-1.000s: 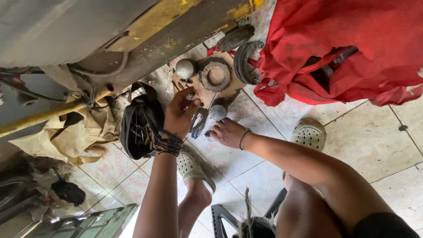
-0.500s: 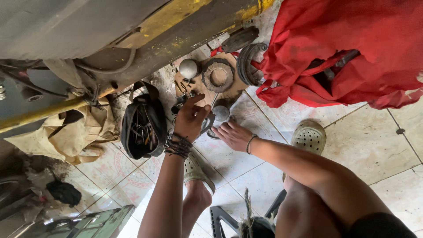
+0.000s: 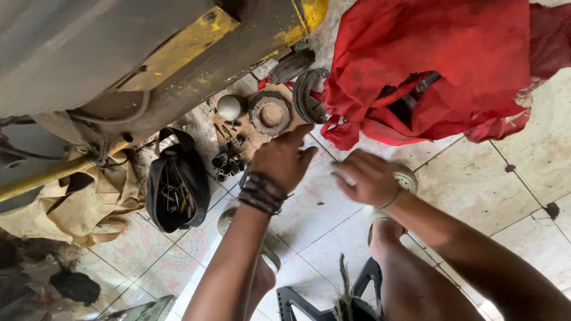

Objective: The person sits on a low stool and sorts various metal parts from a red cloth bag onto the tiled floor. They handle a circular metal piece with slots, a cylindrical metal part, and other small metal components, placing them on the floor near a yellow machine.

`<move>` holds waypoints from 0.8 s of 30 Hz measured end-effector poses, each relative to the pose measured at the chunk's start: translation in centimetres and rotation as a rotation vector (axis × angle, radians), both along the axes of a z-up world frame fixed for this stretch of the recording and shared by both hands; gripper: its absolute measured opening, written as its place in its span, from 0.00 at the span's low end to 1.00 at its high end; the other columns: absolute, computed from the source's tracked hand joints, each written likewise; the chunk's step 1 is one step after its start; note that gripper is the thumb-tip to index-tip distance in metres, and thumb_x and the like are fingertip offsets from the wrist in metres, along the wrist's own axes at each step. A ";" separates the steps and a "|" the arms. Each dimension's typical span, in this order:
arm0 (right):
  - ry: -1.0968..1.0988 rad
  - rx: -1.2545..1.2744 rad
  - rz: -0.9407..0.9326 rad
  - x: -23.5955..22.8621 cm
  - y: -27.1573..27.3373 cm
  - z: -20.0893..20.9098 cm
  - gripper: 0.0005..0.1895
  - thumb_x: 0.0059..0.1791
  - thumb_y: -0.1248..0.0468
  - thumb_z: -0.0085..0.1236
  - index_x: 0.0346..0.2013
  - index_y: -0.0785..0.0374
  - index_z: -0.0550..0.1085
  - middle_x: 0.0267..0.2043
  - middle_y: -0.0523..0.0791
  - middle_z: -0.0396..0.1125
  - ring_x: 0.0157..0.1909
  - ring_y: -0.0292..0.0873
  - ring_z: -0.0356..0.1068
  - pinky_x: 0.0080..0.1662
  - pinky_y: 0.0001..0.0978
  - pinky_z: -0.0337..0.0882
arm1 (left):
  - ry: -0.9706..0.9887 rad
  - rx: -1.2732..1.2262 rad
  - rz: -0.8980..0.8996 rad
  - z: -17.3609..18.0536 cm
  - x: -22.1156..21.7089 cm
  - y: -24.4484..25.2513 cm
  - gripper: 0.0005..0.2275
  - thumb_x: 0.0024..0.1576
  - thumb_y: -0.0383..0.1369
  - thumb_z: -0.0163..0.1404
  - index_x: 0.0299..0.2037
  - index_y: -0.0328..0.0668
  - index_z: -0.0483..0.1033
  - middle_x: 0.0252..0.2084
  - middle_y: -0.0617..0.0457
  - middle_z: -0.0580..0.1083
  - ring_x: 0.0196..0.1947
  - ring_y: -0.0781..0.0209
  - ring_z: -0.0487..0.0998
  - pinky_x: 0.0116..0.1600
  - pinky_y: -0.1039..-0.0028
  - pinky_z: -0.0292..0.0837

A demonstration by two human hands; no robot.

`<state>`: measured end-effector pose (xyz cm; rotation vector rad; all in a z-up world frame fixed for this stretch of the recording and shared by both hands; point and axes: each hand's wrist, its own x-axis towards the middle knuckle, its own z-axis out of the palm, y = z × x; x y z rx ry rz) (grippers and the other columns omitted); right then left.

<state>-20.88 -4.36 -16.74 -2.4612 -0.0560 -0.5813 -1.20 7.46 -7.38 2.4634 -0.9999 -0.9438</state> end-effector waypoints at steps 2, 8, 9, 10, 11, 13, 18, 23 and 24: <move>0.009 -0.067 -0.359 -2.2 -6.3 0.3 0.14 0.53 0.53 0.56 0.46 0.56 0.81 0.37 0.38 0.68 0.37 0.43 0.68 0.40 0.42 0.72 | -0.207 0.034 -0.317 0.1 -2.2 -4.3 0.19 0.53 0.49 0.58 0.55 0.76 0.74 0.29 0.59 0.79 0.32 0.49 0.85 0.36 0.56 0.82; 1.070 0.023 -0.371 -0.7 -16.9 1.3 0.14 0.59 0.52 0.44 0.51 0.51 0.76 0.40 0.56 0.75 0.47 0.65 0.77 0.48 0.59 0.77 | 0.456 -0.211 -0.343 -10.8 -5.7 -15.2 0.20 0.53 0.50 0.56 0.56 0.63 0.77 0.47 0.47 0.82 0.53 0.40 0.81 0.56 0.52 0.79; 1.074 0.027 -0.377 -1.0 -18.1 1.5 0.14 0.59 0.52 0.44 0.51 0.51 0.76 0.40 0.56 0.75 0.47 0.65 0.77 0.48 0.59 0.77 | 0.461 -0.209 -0.350 -10.9 -4.9 -16.2 0.20 0.53 0.50 0.56 0.56 0.63 0.77 0.47 0.47 0.82 0.53 0.40 0.81 0.56 0.52 0.79; 1.204 -0.093 -0.353 -1.4 -19.2 1.6 0.17 0.57 0.50 0.45 0.49 0.52 0.78 0.41 0.55 0.77 0.49 0.62 0.78 0.50 0.56 0.77 | 0.286 -0.106 -0.329 -11.1 -4.1 -17.0 0.23 0.54 0.51 0.55 0.60 0.63 0.73 0.48 0.48 0.82 0.53 0.43 0.82 0.57 0.53 0.78; 1.331 -0.207 -0.316 -1.6 -19.8 1.7 0.20 0.55 0.48 0.46 0.46 0.54 0.81 0.42 0.54 0.79 0.51 0.59 0.80 0.51 0.53 0.77 | 0.110 0.006 -0.304 -11.2 -3.2 -17.4 0.26 0.55 0.52 0.54 0.64 0.63 0.70 0.48 0.49 0.81 0.53 0.45 0.82 0.58 0.54 0.78; 1.466 -0.224 -0.363 -1.9 -21.2 4.2 0.24 0.51 0.39 0.50 0.38 0.54 0.80 0.36 0.49 0.78 0.44 0.55 0.79 0.45 0.48 0.77 | 0.046 0.117 -0.296 -9.4 -1.0 -17.6 0.31 0.57 0.56 0.48 0.70 0.62 0.58 0.50 0.45 0.79 0.50 0.39 0.81 0.52 0.49 0.76; 1.398 -0.227 -0.472 -3.8 -22.0 6.1 0.36 0.36 0.32 0.67 0.36 0.59 0.71 0.31 0.49 0.75 0.36 0.53 0.76 0.39 0.46 0.76 | -0.086 0.103 -0.239 -8.6 2.9 -16.3 0.36 0.56 0.59 0.46 0.73 0.56 0.57 0.50 0.37 0.78 0.46 0.30 0.78 0.44 0.42 0.73; 0.902 -0.291 -0.217 0.9 -17.6 5.9 0.22 0.50 0.50 0.60 0.54 0.56 0.72 0.40 0.47 0.74 0.37 0.56 0.78 0.32 0.50 0.76 | -0.044 0.058 -0.094 -5.2 3.7 -14.9 0.35 0.52 0.57 0.51 0.69 0.53 0.63 0.56 0.38 0.76 0.53 0.30 0.75 0.52 0.43 0.69; 0.888 -0.292 -0.212 1.6 -17.2 3.7 0.22 0.50 0.50 0.60 0.54 0.56 0.72 0.40 0.47 0.74 0.37 0.56 0.78 0.32 0.50 0.76 | -0.056 0.060 -0.087 -4.8 3.6 -14.7 0.35 0.52 0.57 0.51 0.69 0.53 0.63 0.56 0.38 0.76 0.53 0.30 0.75 0.52 0.43 0.69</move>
